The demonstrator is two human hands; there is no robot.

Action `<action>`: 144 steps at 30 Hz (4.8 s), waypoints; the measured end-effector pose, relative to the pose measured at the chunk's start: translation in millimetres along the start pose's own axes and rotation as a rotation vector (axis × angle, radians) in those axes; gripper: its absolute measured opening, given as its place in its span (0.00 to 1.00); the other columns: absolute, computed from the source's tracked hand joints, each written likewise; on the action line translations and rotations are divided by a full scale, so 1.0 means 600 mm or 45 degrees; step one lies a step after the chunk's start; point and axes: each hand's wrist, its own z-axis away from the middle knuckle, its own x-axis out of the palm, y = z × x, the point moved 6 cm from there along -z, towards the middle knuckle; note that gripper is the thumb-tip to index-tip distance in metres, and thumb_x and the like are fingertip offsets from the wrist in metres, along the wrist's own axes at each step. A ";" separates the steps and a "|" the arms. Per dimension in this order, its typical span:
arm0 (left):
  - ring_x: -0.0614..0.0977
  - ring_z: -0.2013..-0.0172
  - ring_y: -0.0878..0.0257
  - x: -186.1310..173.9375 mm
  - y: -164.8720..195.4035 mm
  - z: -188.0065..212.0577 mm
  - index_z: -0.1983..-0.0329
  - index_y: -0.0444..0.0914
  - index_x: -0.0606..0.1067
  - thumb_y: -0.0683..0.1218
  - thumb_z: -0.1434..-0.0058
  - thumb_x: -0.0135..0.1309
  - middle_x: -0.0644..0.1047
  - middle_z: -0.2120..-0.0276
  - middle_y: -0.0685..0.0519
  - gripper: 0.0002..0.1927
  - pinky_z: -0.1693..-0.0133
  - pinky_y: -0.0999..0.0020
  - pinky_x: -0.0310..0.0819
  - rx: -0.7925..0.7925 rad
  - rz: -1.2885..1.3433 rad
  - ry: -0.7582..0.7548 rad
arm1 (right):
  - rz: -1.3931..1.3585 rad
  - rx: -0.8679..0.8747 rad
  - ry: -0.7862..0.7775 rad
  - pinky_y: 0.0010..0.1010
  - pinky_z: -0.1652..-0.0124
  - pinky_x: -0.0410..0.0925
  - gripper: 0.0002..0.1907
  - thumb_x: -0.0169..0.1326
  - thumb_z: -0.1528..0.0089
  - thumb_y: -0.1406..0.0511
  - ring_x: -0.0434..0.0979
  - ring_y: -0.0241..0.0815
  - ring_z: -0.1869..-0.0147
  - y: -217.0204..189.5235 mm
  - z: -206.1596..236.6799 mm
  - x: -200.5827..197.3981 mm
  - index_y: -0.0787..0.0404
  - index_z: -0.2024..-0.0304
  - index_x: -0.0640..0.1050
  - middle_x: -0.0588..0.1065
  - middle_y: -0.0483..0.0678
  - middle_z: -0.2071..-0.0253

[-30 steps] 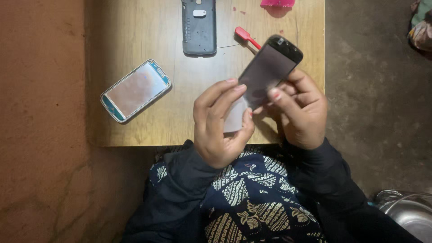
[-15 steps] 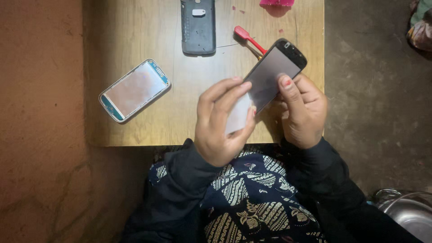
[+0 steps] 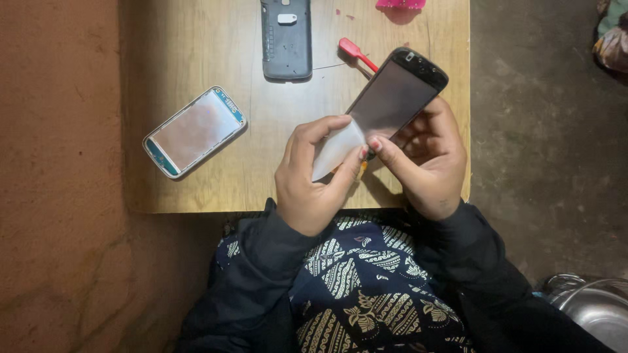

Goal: The person uses a screwdriver to remove screws from a white phone, then opens the back cover. They handle a second phone, peel off a protective film, and use a toothbrush to clean the internal components.

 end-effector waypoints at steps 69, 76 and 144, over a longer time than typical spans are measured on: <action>0.82 0.47 0.53 0.018 0.028 0.014 0.29 0.39 0.65 0.41 0.35 0.61 0.73 0.40 0.47 0.31 0.51 0.65 0.78 0.451 -0.665 -0.093 | 0.295 -0.244 -0.209 0.36 0.30 0.68 0.43 0.68 0.36 0.69 0.72 0.45 0.27 0.005 0.021 0.005 0.65 0.26 0.58 0.69 0.57 0.32; 0.73 0.34 0.50 0.005 0.030 0.010 0.28 0.38 0.65 0.38 0.44 0.63 0.67 0.32 0.45 0.39 0.36 0.58 0.70 0.433 -0.756 -0.108 | 0.066 -0.238 -0.315 0.35 0.27 0.64 0.43 0.62 0.34 0.73 0.67 0.45 0.23 -0.008 0.024 0.011 0.63 0.23 0.52 0.65 0.59 0.26; 0.65 0.32 0.48 0.006 0.021 -0.002 0.38 0.39 0.64 0.45 0.41 0.68 0.68 0.41 0.48 0.33 0.29 0.54 0.57 0.220 -0.296 0.029 | 0.219 -0.015 -0.290 0.29 0.32 0.64 0.21 0.45 0.24 0.67 0.72 0.38 0.32 0.008 0.023 0.006 0.70 0.30 0.66 0.72 0.52 0.34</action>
